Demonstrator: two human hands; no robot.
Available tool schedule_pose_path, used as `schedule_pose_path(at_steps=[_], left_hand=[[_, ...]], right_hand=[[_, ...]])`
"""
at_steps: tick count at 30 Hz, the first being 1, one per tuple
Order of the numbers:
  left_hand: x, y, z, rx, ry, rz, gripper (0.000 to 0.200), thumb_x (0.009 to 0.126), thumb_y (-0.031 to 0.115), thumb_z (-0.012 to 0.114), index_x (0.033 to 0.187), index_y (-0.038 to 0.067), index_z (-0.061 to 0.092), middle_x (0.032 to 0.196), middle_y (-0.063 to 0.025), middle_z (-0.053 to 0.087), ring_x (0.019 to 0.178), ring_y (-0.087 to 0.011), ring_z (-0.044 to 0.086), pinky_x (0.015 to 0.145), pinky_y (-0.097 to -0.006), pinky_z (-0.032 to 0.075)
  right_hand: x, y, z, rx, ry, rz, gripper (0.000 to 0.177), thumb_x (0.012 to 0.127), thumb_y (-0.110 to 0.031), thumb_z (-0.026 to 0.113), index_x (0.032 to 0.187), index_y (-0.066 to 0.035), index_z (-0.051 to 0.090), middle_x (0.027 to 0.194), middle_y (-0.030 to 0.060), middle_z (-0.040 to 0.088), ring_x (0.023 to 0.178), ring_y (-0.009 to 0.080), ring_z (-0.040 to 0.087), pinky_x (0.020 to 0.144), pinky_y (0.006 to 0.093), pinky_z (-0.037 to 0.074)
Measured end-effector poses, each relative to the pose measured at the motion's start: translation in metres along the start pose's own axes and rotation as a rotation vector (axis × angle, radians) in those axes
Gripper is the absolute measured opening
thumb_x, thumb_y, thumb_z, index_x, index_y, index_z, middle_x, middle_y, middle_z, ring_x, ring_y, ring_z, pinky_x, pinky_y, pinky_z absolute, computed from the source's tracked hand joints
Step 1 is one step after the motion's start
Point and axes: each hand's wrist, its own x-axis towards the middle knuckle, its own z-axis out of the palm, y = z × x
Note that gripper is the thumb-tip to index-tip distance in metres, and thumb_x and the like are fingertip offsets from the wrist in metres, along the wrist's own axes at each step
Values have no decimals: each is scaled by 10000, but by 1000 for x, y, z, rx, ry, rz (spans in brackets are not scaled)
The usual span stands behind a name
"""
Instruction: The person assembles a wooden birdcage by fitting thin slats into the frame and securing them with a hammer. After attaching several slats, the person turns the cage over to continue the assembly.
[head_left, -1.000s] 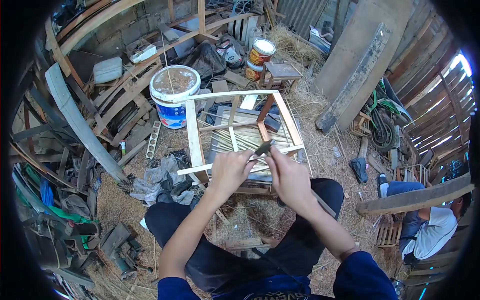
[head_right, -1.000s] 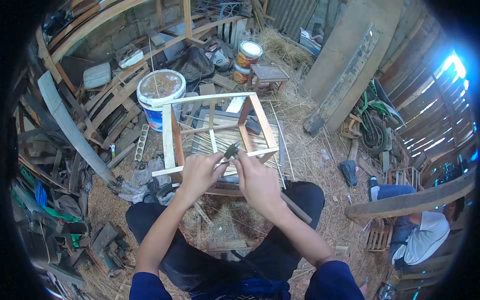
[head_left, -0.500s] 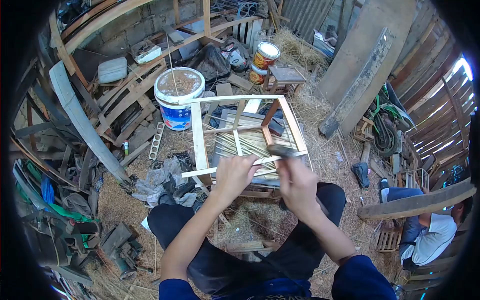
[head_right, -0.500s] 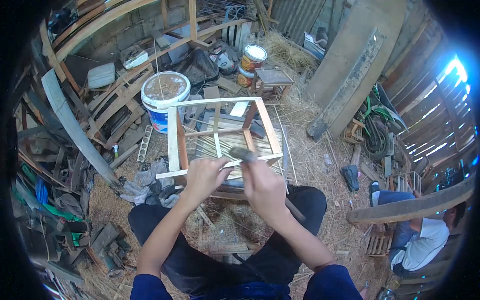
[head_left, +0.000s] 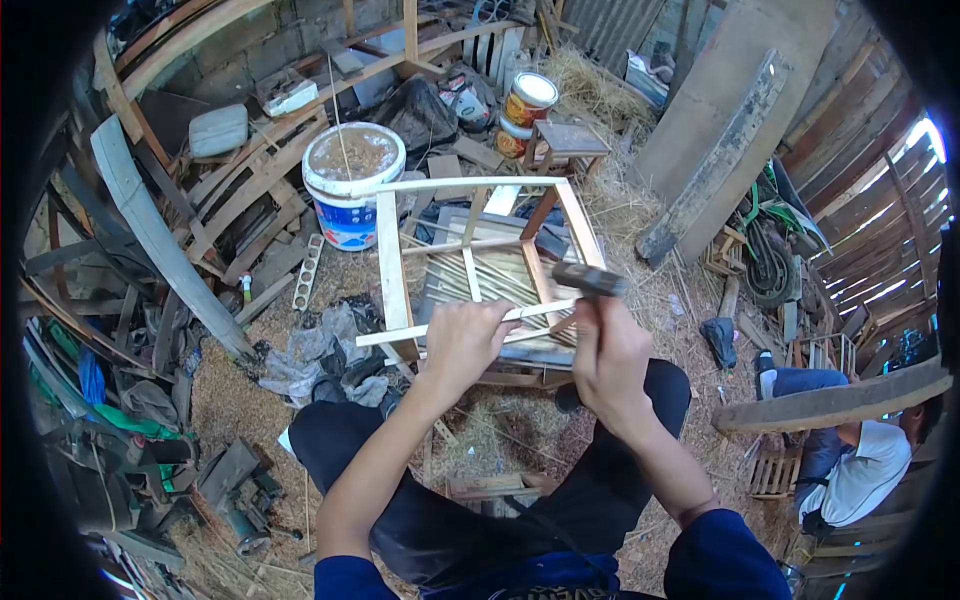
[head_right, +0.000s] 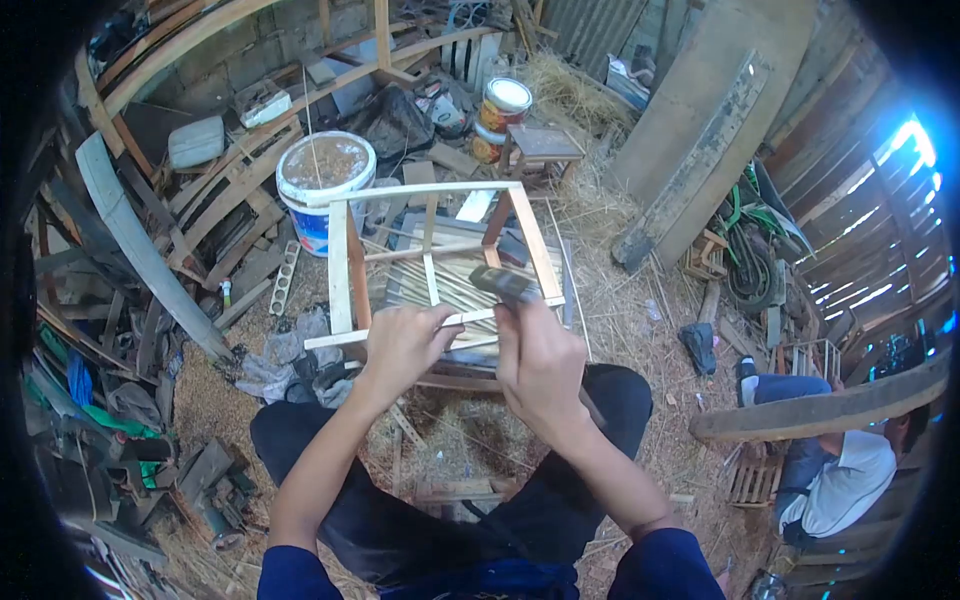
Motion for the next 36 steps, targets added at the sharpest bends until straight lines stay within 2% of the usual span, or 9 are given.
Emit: schedule_pose_path(at_steps=[1,4,10,15,19,23,28,31,36], left_hand=[[0,-1,0,11,8,2,195,914,316,796,995,139,787,721,-146,719,695,-364,715,646,-496,544],[1,-1,0,-31,15,3,199,915,316,794,982,130,787,729,-149,721,699,-364,717,649,-496,545],[1,-2,3,-4,-1,-2,196,917,313,791,986,129,784,736,-150,724,688,-366,717,637,-496,543],[1,1,-1,-3,-36,-6,194,914,314,794,992,136,784,717,-157,716,675,-366,713,626,-498,539],[-1,-1,3,15,-20,-14,193,913,314,797,995,140,784,712,-151,716,671,-366,711,624,-496,539],[1,1,1,-7,2,-5,198,913,311,795,1005,136,785,715,-140,720,680,-363,716,634,-497,543],[-4,-2,6,-1,0,12,194,915,301,793,1013,134,782,719,-145,719,689,-369,716,642,-505,543],[-1,2,0,-22,-7,-13,181,911,292,796,987,129,777,709,-154,710,687,-374,713,641,-508,544],[-3,-1,2,22,-3,-3,195,910,312,797,973,129,779,695,-158,703,676,-374,711,632,-501,545]], right_hand=[[-2,-3,0,46,46,4,299,1084,-238,597,1288,-22,628,858,207,715,674,387,716,583,479,556],[-9,-3,9,-220,-446,109,253,1046,-145,639,1267,-23,653,877,218,716,674,391,712,587,484,547],[3,-10,-2,76,31,6,236,1004,-80,690,1236,-38,684,907,176,713,690,367,701,598,468,531],[-5,-2,4,-230,-375,52,305,1005,-121,711,1305,-76,681,796,137,678,640,334,684,564,443,523],[1,-9,0,88,87,-67,295,1062,-227,638,1287,-36,648,829,165,697,667,345,716,580,455,540],[-17,6,16,-103,-342,125,244,1053,-188,654,1237,-29,656,835,168,702,695,343,716,594,448,522],[-5,-13,-4,116,18,38,179,1004,-99,709,1173,-41,710,803,157,687,637,332,686,575,450,520],[-14,-4,11,-138,-324,74,239,1008,-148,711,1225,-52,686,823,150,701,643,335,694,583,453,537],[-2,-5,-5,35,-30,-14,326,1021,-148,695,1326,-36,663,901,158,727,664,341,705,610,434,555]])
